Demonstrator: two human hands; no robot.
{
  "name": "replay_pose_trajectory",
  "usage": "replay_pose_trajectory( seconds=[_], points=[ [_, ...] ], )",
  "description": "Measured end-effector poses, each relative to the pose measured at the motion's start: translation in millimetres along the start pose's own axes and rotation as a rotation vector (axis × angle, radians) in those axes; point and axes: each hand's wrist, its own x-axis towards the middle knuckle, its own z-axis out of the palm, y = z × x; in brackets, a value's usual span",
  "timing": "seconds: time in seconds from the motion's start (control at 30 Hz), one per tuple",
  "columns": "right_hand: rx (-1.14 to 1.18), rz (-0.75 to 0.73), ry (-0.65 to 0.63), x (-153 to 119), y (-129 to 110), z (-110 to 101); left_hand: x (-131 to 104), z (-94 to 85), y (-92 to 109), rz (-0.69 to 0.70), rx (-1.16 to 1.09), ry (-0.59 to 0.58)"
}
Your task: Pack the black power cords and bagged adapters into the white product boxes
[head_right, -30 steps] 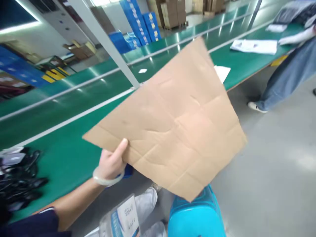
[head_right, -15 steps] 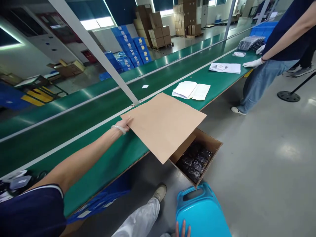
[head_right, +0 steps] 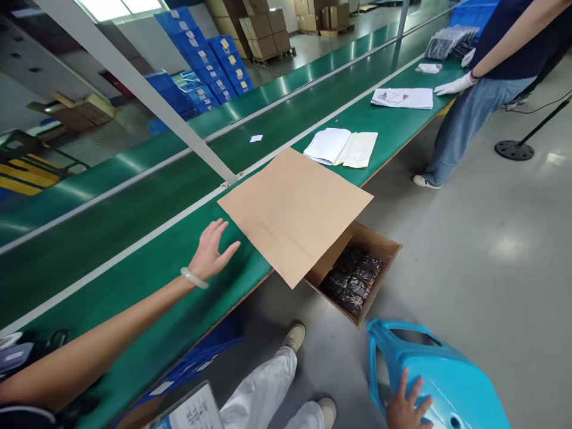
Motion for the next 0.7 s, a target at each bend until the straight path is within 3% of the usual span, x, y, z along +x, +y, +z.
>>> replay_pose_trajectory(
  seconds=[0.07,0.1,0.17,0.23,0.33,0.43,0.5,0.57,0.63,0.7],
  points=[
    [-0.049,-0.016,-0.058,25.3,17.3,-0.7,2.9,8.7,-0.5,0.08,0.043,-0.03],
    [-0.06,-0.02,-0.078,44.1,13.4,-6.1,7.7,15.0,-1.5,0.099,0.056,-0.056],
    [-0.044,-0.046,-0.08,97.9,-25.4,-29.0,19.6,29.0,-4.0,0.09,0.075,-0.124],
    [0.013,-0.15,-0.029,171.5,-103.7,-64.9,29.8,40.1,-5.1,0.045,0.086,-0.2],
    [0.126,-0.389,0.036,298.4,-266.6,-121.0,37.6,43.5,-2.0,-0.015,0.092,-0.257],
    [0.082,-0.602,0.0,413.3,-427.1,-145.1,40.8,33.7,3.2,-0.028,0.088,-0.28],
    [0.018,-0.683,-0.122,471.1,-511.1,-136.3,42.7,26.7,4.1,-0.033,0.086,-0.297],
    [0.019,-0.581,-0.282,510.0,-572.9,-113.1,44.9,23.3,1.7,-0.037,0.078,-0.316],
    [0.07,-0.35,-0.377,530.3,-613.7,-85.6,47.4,23.9,-2.9,-0.03,0.066,-0.342],
    [0.115,-0.156,-0.357,536.2,-635.3,-64.7,50.0,26.0,-7.4,-0.029,0.047,-0.363]
  ],
)
